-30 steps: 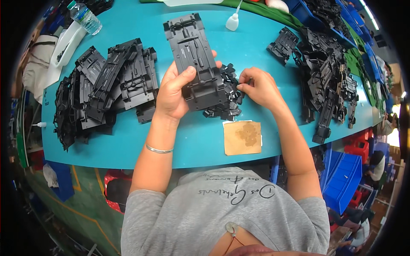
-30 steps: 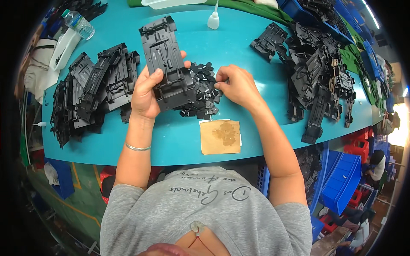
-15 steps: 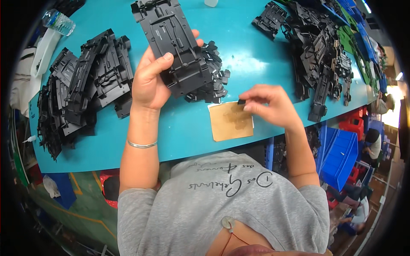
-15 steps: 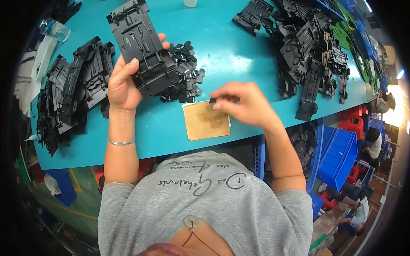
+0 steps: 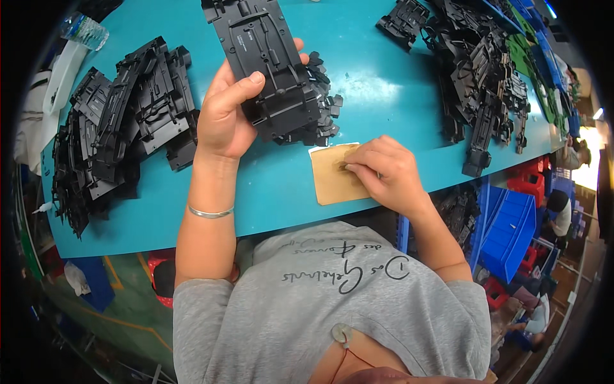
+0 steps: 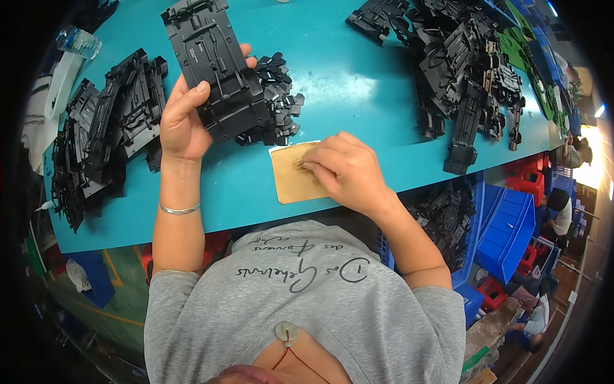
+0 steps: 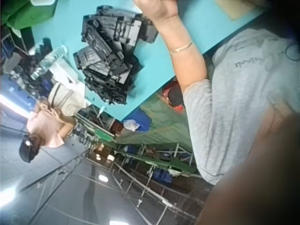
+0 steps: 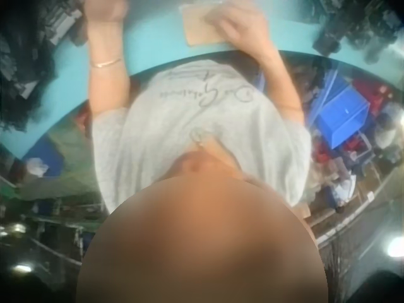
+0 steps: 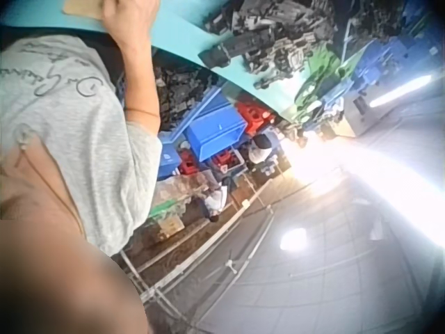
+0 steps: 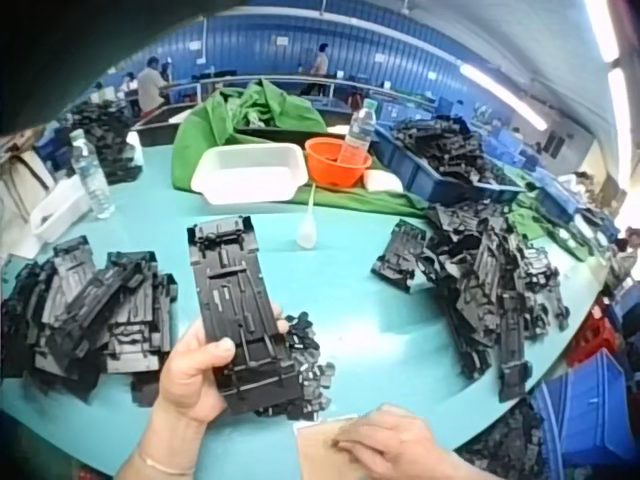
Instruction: The person applies glue from a bottle to small plastic components, then assembles them onto a toy car chassis by hand.
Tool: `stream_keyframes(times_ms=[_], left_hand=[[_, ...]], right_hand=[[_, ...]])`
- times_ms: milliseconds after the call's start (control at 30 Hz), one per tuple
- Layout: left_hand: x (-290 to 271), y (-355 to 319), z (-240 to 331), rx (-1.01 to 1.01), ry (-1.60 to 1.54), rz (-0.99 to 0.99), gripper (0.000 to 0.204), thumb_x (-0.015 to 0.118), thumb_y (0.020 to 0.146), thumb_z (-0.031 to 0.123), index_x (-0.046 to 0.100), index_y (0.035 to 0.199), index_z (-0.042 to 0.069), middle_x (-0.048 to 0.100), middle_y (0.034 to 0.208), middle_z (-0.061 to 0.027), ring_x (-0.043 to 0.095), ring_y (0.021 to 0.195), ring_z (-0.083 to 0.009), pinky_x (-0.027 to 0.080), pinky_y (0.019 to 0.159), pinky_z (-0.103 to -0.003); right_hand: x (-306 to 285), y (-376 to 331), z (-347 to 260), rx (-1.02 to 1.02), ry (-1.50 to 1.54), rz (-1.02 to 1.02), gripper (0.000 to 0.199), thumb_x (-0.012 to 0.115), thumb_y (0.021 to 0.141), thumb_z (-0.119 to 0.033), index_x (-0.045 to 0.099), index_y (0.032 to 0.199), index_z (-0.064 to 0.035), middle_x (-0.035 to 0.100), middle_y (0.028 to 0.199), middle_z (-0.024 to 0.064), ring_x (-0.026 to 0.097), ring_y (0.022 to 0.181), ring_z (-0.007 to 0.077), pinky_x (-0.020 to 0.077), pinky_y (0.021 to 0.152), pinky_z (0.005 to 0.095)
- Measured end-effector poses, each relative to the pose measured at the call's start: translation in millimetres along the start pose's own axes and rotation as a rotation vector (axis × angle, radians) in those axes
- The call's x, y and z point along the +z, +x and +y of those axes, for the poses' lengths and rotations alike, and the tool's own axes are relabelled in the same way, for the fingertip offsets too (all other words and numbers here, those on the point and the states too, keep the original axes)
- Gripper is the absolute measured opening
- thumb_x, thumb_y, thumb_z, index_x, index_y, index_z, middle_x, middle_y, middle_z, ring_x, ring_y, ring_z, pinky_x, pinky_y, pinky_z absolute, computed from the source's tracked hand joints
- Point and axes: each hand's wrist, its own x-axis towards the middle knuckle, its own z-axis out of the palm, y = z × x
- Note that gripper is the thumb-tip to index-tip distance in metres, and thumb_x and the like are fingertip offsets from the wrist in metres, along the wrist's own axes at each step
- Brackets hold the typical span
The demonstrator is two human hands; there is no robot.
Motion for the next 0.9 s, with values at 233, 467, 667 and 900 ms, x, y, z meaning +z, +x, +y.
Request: stream_keyframes(times_ms=[233, 467, 667, 900], left_hand=[[1, 0, 0, -0.004, -0.069, -0.013, 0.056, 0.051, 0.078, 0.002, 0.04, 0.132, -0.007, 0.05, 0.131, -0.0256, 0.053, 0.121, -0.0351, 0.049, 0.099, -0.047], [4, 1, -2, -0.025, -0.027, -0.044, 0.066, 0.052, 0.079, 0.005, 0.03, 0.14, -0.008, 0.041, 0.14, -0.0296, 0.047, 0.127, -0.0392, 0.046, 0.102, -0.05], [7, -1, -5, -0.068, -0.209, -0.058, 0.061, 0.052, 0.086, 0.01, 0.026, 0.141, 0.001, 0.047, 0.133, -0.0261, 0.054, 0.117, -0.0376, 0.051, 0.094, -0.052], [2, -1, -10, -0.11, -0.289, -0.061, 0.061, 0.046, 0.097, 0.038, 0.031, 0.14, -0.003, 0.046, 0.133, -0.0296, 0.054, 0.119, -0.0369, 0.05, 0.095, -0.05]], right_hand=[[6, -1, -4, 0.052, -0.039, 0.072, 0.008, 0.071, 0.073, -0.003, 0.068, 0.08, -0.0065, 0.06, 0.078, 0.0047, 0.055, 0.07, 0.0228, 0.0453, 0.062, 0.0328], [-4, 2, -7, 0.046, -0.031, 0.088, 0.005, 0.068, 0.076, -0.001, 0.067, 0.079, -0.0045, 0.06, 0.077, 0.0044, 0.054, 0.064, 0.0185, 0.0432, 0.059, 0.0303], [-20, 4, -3, 0.767, 1.126, 0.061, 0.011, 0.065, 0.086, -0.013, 0.064, 0.079, -0.0045, 0.055, 0.071, -0.003, 0.043, 0.058, 0.0029, 0.0333, 0.049, 0.0204], [-16, 1, 9, 0.857, 1.457, 0.046, 0.01, 0.063, 0.087, -0.015, 0.06, 0.082, -0.0072, 0.059, 0.07, -0.001, 0.044, 0.056, 0.0034, 0.032, 0.045, 0.0178]])
